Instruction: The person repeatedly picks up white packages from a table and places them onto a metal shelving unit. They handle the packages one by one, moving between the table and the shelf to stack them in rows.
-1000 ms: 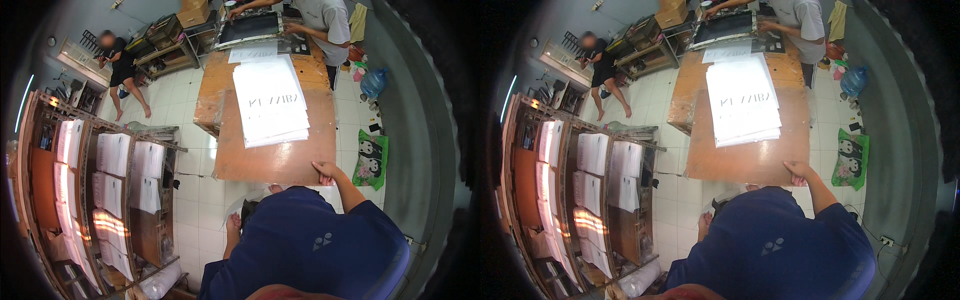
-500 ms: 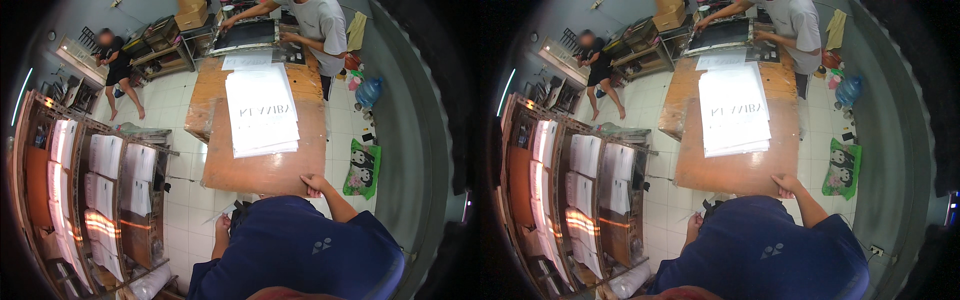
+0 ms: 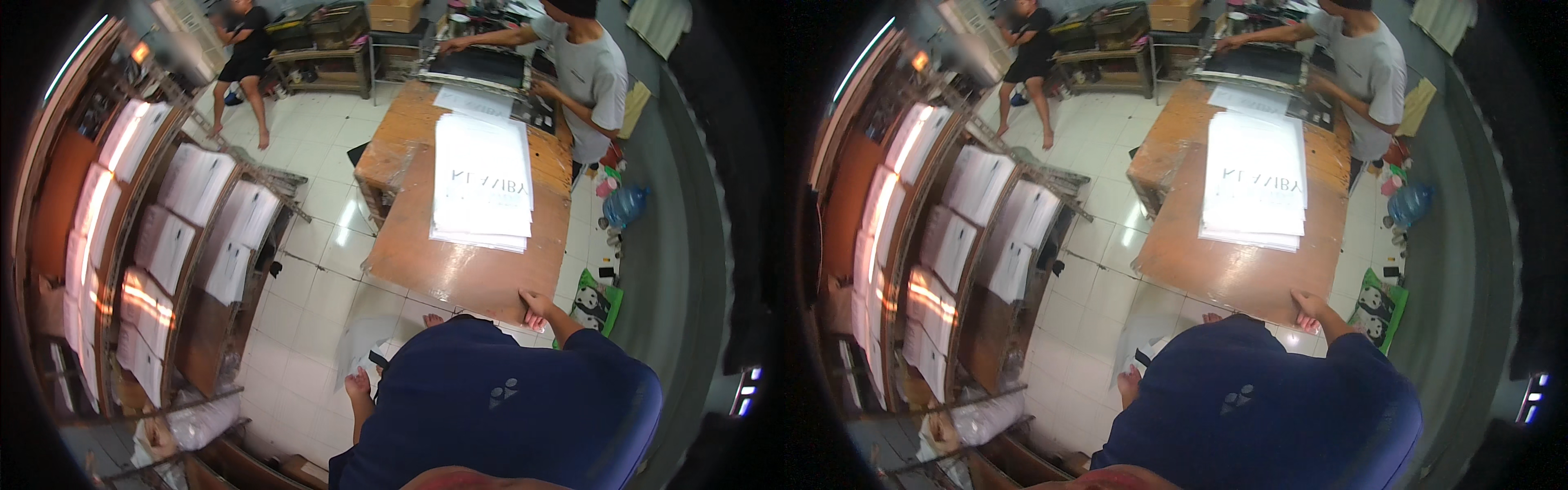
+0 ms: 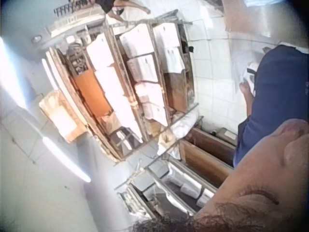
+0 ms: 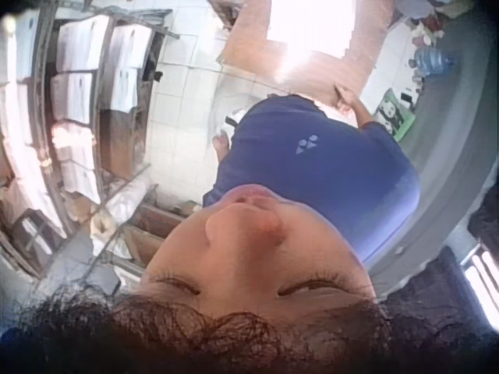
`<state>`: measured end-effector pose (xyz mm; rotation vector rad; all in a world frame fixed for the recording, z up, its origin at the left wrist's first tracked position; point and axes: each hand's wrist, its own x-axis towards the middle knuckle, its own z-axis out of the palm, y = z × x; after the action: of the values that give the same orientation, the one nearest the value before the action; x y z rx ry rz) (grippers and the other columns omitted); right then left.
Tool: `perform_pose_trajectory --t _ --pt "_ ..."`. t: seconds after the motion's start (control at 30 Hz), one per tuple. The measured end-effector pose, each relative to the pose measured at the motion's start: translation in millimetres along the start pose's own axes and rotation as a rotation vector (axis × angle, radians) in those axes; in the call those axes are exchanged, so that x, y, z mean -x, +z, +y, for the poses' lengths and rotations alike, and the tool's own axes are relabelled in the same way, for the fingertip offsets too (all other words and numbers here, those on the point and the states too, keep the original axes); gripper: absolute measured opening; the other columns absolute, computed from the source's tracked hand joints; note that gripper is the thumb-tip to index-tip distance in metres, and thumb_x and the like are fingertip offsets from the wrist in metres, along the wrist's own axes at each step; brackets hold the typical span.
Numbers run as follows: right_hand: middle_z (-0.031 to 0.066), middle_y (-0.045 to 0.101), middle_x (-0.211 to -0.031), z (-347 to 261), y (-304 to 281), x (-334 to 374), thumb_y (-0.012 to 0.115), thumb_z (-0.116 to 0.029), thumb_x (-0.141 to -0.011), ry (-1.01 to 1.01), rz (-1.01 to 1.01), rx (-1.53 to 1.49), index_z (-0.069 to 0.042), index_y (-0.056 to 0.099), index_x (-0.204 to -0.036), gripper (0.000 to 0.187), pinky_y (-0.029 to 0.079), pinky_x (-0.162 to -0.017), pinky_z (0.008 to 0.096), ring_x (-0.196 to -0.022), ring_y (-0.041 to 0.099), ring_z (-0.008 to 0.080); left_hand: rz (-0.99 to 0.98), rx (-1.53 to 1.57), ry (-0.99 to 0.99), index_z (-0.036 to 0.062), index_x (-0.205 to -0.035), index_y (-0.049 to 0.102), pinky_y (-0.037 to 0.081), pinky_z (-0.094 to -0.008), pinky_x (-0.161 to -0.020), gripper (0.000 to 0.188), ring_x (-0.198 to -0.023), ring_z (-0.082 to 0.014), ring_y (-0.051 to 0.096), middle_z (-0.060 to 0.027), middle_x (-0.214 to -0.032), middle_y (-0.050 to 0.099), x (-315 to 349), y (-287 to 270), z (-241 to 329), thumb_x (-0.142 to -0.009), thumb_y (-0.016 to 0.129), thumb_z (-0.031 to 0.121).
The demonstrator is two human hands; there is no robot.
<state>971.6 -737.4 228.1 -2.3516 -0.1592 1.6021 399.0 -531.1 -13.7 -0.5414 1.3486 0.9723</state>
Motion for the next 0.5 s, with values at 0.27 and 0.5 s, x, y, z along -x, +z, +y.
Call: perform_pose_trajectory --t 0.27,0.5 --pt "0.0169 0.067 -0.078 -75 4 -17 0.046 -0.056 -0.087 0.4 -0.228 0.621 -0.005 0.067 -0.098 0.057 0.053 -0.059 0.0406 -0.064 0.065 0.0274 -0.177 -0.226 0.039 0.0098 -0.099 0.051 0.038 -0.0251 -0.044 0.02 -0.052 -0.0126 0.046 -0.0025 -0.077 0.057 27 -117 79 -0.097 0.039 0.026" --pt "0.0152 0.066 -0.079 -234 240 -4 0.056 -0.043 -0.086 -0.366 -0.208 1.083 -0.005 0.068 -0.086 0.04 0.05 -0.067 0.0404 -0.069 0.063 0.0255 -0.112 -0.301 0.184 0.0083 -0.098 0.054 0.04 -0.0253 -0.054 0.018 -0.059 -0.0138 0.049 -0.0025 -0.079 0.058 30 -222 119 -0.097 0.043 0.023"
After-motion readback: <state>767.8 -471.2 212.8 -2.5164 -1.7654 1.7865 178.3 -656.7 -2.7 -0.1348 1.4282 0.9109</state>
